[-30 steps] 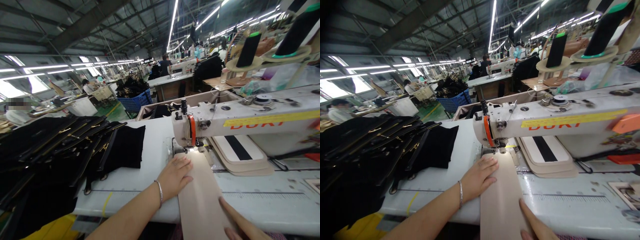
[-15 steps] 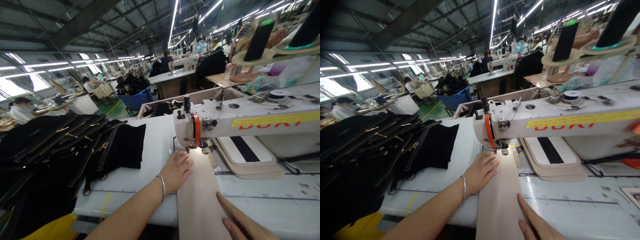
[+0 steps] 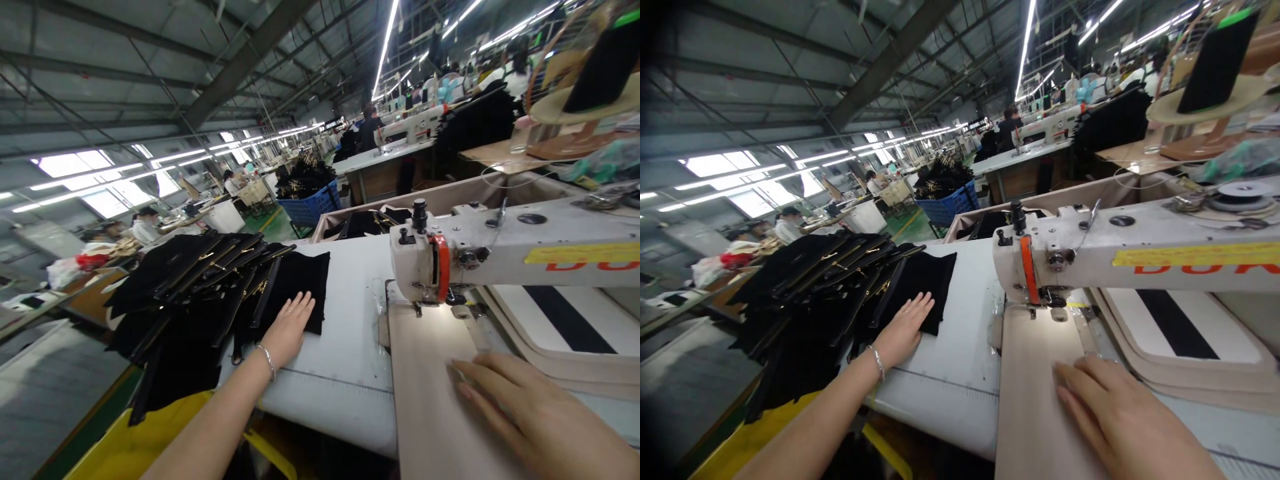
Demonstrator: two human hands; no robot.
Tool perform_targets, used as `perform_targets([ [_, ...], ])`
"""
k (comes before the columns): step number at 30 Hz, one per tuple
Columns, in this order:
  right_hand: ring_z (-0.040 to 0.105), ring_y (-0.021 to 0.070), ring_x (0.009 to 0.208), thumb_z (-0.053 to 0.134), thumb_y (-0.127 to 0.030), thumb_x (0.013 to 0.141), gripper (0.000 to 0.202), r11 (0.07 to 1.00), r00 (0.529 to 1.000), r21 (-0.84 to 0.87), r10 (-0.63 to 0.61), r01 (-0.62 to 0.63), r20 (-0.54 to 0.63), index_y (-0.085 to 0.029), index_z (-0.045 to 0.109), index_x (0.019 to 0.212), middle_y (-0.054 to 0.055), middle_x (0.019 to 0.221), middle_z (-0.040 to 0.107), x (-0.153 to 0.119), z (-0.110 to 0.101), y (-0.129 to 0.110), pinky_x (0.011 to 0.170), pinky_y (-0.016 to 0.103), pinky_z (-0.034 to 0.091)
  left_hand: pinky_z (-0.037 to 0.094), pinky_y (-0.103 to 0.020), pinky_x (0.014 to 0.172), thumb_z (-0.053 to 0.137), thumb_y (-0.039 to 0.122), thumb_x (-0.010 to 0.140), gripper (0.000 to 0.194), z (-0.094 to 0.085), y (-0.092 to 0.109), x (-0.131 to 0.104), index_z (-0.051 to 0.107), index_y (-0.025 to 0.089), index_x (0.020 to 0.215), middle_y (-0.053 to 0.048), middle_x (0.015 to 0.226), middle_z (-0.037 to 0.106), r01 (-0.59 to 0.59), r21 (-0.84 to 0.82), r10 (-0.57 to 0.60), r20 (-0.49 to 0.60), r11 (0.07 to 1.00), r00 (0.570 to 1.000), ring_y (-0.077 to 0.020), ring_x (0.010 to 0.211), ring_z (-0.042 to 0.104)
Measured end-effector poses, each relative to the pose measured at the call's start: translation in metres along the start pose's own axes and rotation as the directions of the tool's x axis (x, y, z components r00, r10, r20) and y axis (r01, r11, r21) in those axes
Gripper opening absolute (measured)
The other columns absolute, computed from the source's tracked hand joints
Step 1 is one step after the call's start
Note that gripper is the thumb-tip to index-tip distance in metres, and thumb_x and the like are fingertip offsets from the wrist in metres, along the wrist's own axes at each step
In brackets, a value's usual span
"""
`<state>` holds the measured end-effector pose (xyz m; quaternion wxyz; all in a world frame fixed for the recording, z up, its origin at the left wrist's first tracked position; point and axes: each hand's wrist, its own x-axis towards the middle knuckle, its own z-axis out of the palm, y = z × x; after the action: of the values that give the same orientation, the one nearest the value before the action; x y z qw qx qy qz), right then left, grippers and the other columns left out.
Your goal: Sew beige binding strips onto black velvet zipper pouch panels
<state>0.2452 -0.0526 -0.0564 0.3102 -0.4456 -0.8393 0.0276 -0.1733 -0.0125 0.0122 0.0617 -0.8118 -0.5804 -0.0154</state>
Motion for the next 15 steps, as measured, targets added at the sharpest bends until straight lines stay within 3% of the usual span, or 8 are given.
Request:
perform_targets([
  [2, 0.059, 0.0227, 0.104, 0.045, -0.044, 0.092, 0.032, 0.996, 0.993, -0.048, -0.067, 0.072, 0.099, -0.029, 0.064, 0.114, 0.004, 0.115, 0.062, 0.026, 0.007, -0.001, 0.092, 0.042, 0.050, 0.028, -0.044, 0.116, 0.044, -0.001, 0.077, 0.066, -0.002, -0.019, -0.002, 0.041, 0.019, 0.139, -0.007, 0.149, 0.038, -0.022, -0.025, 0.022, 0.011, 0.999, 1.000, -0.0210, 0.140, 0.031],
  [4, 0.055, 0.0240, 0.110, 0.045, -0.043, 0.092, 0.035, 0.991, 0.989, -0.088, -0.086, 0.097, 0.121, -0.027, 0.060, 0.120, 0.006, 0.121, 0.059, 0.040, 0.017, 0.002, 0.096, 0.045, 0.046, 0.038, -0.040, 0.111, 0.045, 0.008, 0.086, 0.049, -0.014, -0.022, -0.001, 0.048, 0.021, 0.134, -0.006, 0.139, 0.051, 0.010, -0.080, -0.017, -0.092, 0.997, 0.996, -0.0192, 0.131, 0.046],
  [6, 0.051, 0.0250, 0.117, 0.046, -0.043, 0.092, 0.042, 0.987, 0.989, -0.119, -0.094, 0.108, 0.117, -0.027, 0.054, 0.130, 0.007, 0.130, 0.054, 0.044, 0.025, 0.007, 0.100, 0.047, 0.042, 0.043, -0.038, 0.106, 0.042, 0.014, 0.092, 0.042, -0.034, -0.007, -0.003, 0.050, 0.021, 0.133, -0.005, 0.133, 0.057, 0.066, -0.119, -0.097, -0.276, 0.991, 0.956, -0.0184, 0.123, 0.054],
  [8, 0.046, 0.0254, 0.123, 0.045, -0.044, 0.092, 0.047, 0.983, 0.989, -0.149, -0.091, 0.108, 0.115, -0.026, 0.048, 0.136, 0.007, 0.136, 0.049, 0.044, 0.029, 0.010, 0.104, 0.048, 0.037, 0.044, -0.039, 0.105, 0.040, 0.015, 0.094, 0.041, -0.053, 0.022, -0.010, 0.049, 0.021, 0.133, -0.006, 0.132, 0.057, 0.040, -0.133, -0.087, -0.367, 0.990, 0.926, -0.0191, 0.120, 0.055],
  [10, 0.044, 0.0254, 0.124, 0.045, -0.044, 0.092, 0.047, 0.980, 0.989, -0.169, -0.088, 0.107, 0.119, -0.027, 0.047, 0.136, 0.006, 0.136, 0.049, 0.042, 0.028, 0.009, 0.106, 0.049, 0.033, 0.047, -0.038, 0.101, 0.045, 0.023, 0.095, 0.035, -0.063, 0.059, -0.016, 0.053, 0.020, 0.129, -0.006, 0.125, 0.062, -0.119, -0.172, 0.078, -0.225, 0.978, 0.971, -0.0201, 0.114, 0.058],
  [12, 0.045, 0.0254, 0.123, 0.044, -0.043, 0.093, 0.045, 0.979, 0.990, -0.177, -0.076, 0.096, 0.121, -0.027, 0.048, 0.135, 0.005, 0.135, 0.050, 0.043, 0.024, 0.005, 0.105, 0.049, 0.033, 0.048, -0.037, 0.099, 0.050, 0.037, 0.094, 0.032, -0.060, 0.090, -0.016, 0.059, 0.021, 0.121, -0.005, 0.120, 0.065, -0.274, -0.269, 0.277, -0.027, 0.923, 0.960, -0.0211, 0.110, 0.060],
  [13, 0.045, 0.0255, 0.123, 0.044, -0.042, 0.093, 0.045, 0.980, 0.990, -0.176, -0.068, 0.090, 0.122, -0.027, 0.049, 0.134, 0.005, 0.134, 0.051, 0.044, 0.022, 0.003, 0.104, 0.048, 0.034, 0.046, -0.037, 0.101, 0.049, 0.040, 0.094, 0.033, -0.053, 0.101, -0.011, 0.060, 0.021, 0.119, -0.005, 0.123, 0.063, -0.304, -0.308, 0.325, 0.019, 0.902, 0.946, -0.0215, 0.113, 0.058],
  [15, 0.045, 0.0256, 0.122, 0.043, -0.041, 0.093, 0.043, 0.982, 0.990, -0.172, -0.060, 0.082, 0.127, -0.027, 0.049, 0.134, 0.006, 0.134, 0.051, 0.046, 0.019, -0.001, 0.102, 0.047, 0.035, 0.038, -0.040, 0.108, 0.044, 0.036, 0.097, 0.033, -0.034, 0.110, 0.009, 0.057, 0.021, 0.124, -0.007, 0.134, 0.055, -0.259, -0.324, 0.273, -0.003, 0.910, 0.962, -0.0224, 0.125, 0.049],
])
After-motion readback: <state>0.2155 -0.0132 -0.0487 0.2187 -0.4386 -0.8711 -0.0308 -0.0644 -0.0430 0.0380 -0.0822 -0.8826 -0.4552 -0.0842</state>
